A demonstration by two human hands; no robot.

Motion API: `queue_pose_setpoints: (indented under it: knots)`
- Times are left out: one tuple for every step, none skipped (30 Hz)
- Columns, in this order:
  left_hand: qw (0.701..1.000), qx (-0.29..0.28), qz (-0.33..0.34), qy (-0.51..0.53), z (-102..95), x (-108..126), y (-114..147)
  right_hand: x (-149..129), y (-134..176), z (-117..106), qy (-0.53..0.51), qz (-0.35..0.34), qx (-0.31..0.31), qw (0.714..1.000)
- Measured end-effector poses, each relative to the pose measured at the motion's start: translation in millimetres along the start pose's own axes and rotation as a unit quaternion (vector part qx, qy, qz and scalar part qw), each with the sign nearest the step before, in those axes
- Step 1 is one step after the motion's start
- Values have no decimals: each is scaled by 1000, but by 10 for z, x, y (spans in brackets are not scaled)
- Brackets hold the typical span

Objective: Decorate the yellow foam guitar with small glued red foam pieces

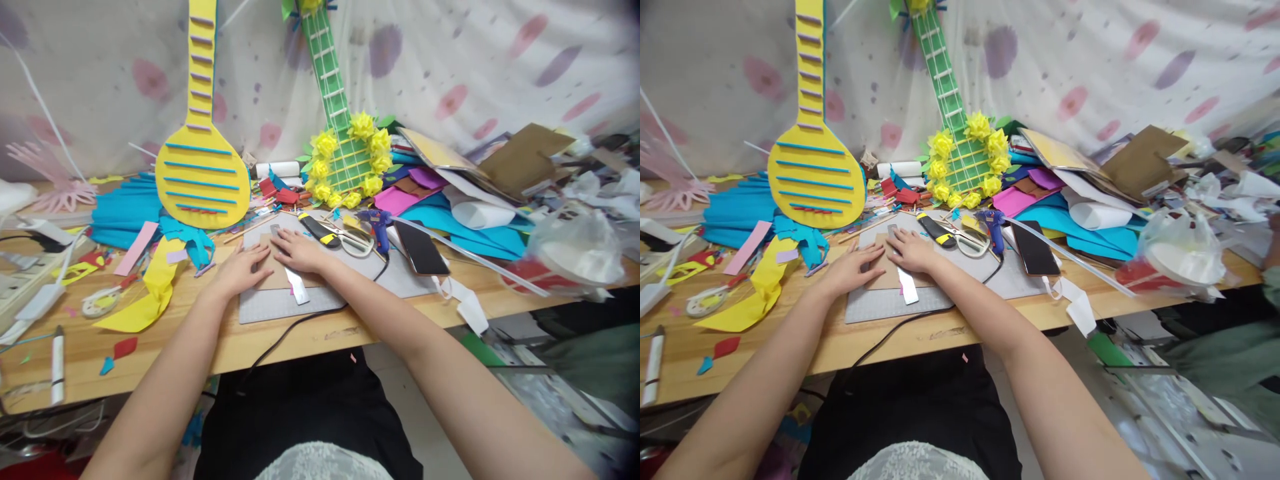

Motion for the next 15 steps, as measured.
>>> queue_pose_setpoints:
  knots:
    - [1000, 4, -3, 2, -5, -12, 8, 9, 38, 10, 16, 19, 20, 999]
    - [1000, 9, -7, 4, -11, -23, 17, 14, 63, 25, 28, 34, 39, 998]
    - [1000, 13, -14, 7, -18, -38, 27, 9, 71, 51, 36, 40, 51, 997]
    - [1000, 17, -21, 11, -25, -54, 39, 0, 63, 82, 39, 40, 56, 997]
    - [999, 19, -27, 17, -30, -69, 51, -12, 42, 113, 40, 35, 55, 997]
    - [999, 19, -31, 24, -32, -84, 63, -22, 14, 138, 39, 28, 51, 998]
    - [999, 17, -35, 33, -32, -103, 75, -29, -17, 151, 37, 21, 47, 998]
    - [998, 15, -42, 44, -29, -132, 87, -35, -47, 155, 36, 15, 44, 998]
    - [997, 15, -52, 58, -26, -170, 98, -41, -73, 151, 36, 10, 42, 998]
    - [995, 17, -63, 76, -24, -213, 109, -46, -94, 143, 36, 7, 41, 998]
    - [992, 24, -73, 99, -24, -256, 118, -51, -111, 135, 37, 6, 40, 998]
    - [989, 33, -78, 125, -26, -293, 124, -54, -122, 129, 36, 6, 40, 999]
    - [984, 43, -76, 152, -28, -318, 127, -54, -130, 124, 36, 8, 41, 998]
    - [980, 53, -69, 177, -32, -337, 126, -53, -135, 123, 36, 11, 43, 998]
    - [976, 64, -64, 197, -39, -360, 125, -51, -138, 123, 36, 15, 44, 998]
Point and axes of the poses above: each hand's wrist, its own y-axis away from the middle knuckle, its own z-axis out of the palm, x = y × z, the point moved 9 cm from there along -y, towards the middle knuckle, and after that the axes turned 4 degrees about -y, right-handed, at the moved point
